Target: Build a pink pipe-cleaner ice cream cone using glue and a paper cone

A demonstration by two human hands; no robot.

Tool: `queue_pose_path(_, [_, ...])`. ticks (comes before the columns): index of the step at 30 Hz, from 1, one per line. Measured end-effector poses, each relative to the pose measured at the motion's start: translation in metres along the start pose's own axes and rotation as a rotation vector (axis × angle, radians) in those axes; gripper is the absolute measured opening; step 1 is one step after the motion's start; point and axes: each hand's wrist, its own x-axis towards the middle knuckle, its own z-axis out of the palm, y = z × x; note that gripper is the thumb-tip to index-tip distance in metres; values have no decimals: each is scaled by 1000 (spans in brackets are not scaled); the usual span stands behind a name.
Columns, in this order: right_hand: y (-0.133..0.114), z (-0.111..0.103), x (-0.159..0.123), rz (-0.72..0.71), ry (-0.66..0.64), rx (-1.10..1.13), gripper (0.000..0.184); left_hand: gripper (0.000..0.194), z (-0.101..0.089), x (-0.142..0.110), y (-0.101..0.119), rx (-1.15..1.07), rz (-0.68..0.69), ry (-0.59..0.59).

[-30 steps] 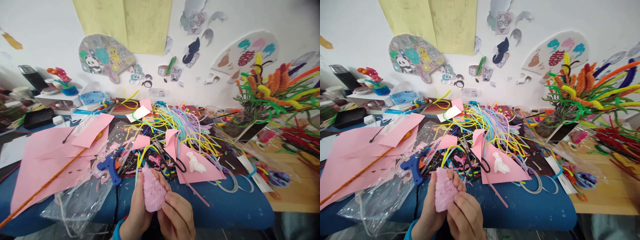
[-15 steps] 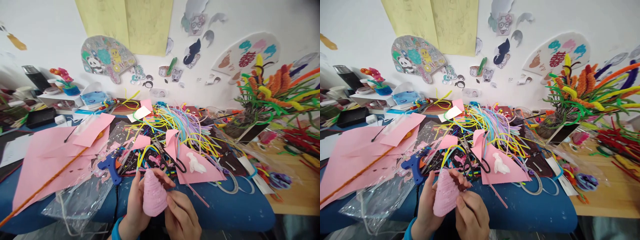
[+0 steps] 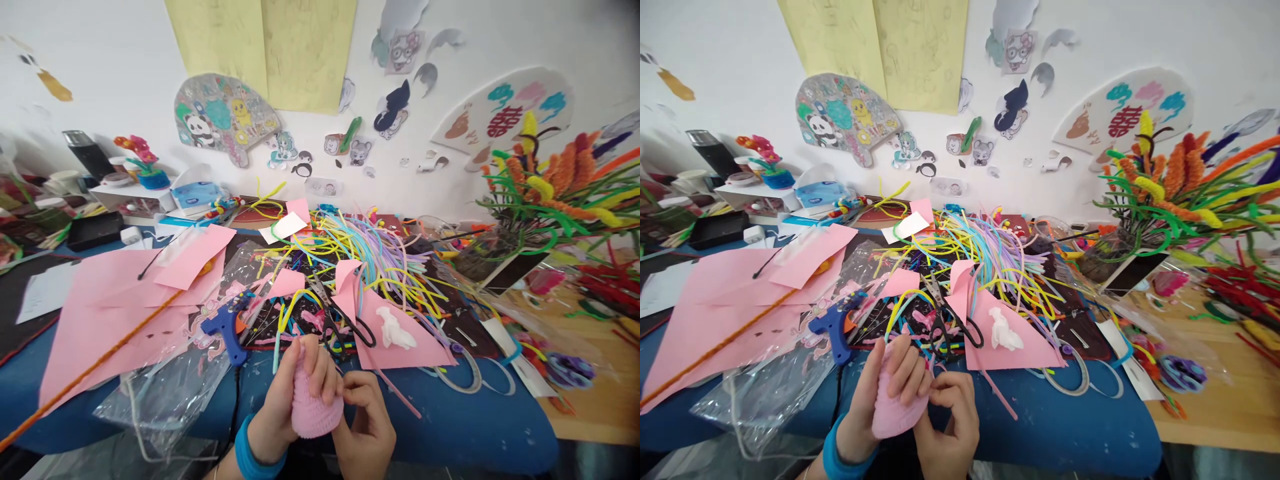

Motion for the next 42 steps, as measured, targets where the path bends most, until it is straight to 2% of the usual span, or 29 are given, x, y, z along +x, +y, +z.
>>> queue_pose_path(3, [3,1,-3,2,10,-58,14,42,-2,-3,-4,49,71,30])
queue_pose_path(7, [6,2,-7,-26,4,5,16,42,3,-6,-2,90,112,34])
queue_pose_path(11, [7,2,-9,83,33,132,18,52,13,-10,11,121,3,38])
queue_pose_path(13, [7,2,-10,144,69,186,18,47,13,-12,15,155,-33,53])
queue_pose_path(16, [9,1,-11,209,83,242,17,34,6,-18,16,274,-62,46])
queue_pose_path(21, [12,0,-15,299,106,301,21,37,-9,-24,12,417,-70,88])
queue_pose_path(26, [12,2,-17,328,79,362,23,37,-10,-26,12,507,-36,54])
queue_pose_path(38, [8,0,-11,223,48,306,21,39,-16,-29,9,599,43,-15])
queue_pose_path(42, [4,0,-7,111,24,242,17,42,-16,-29,10,583,43,-40])
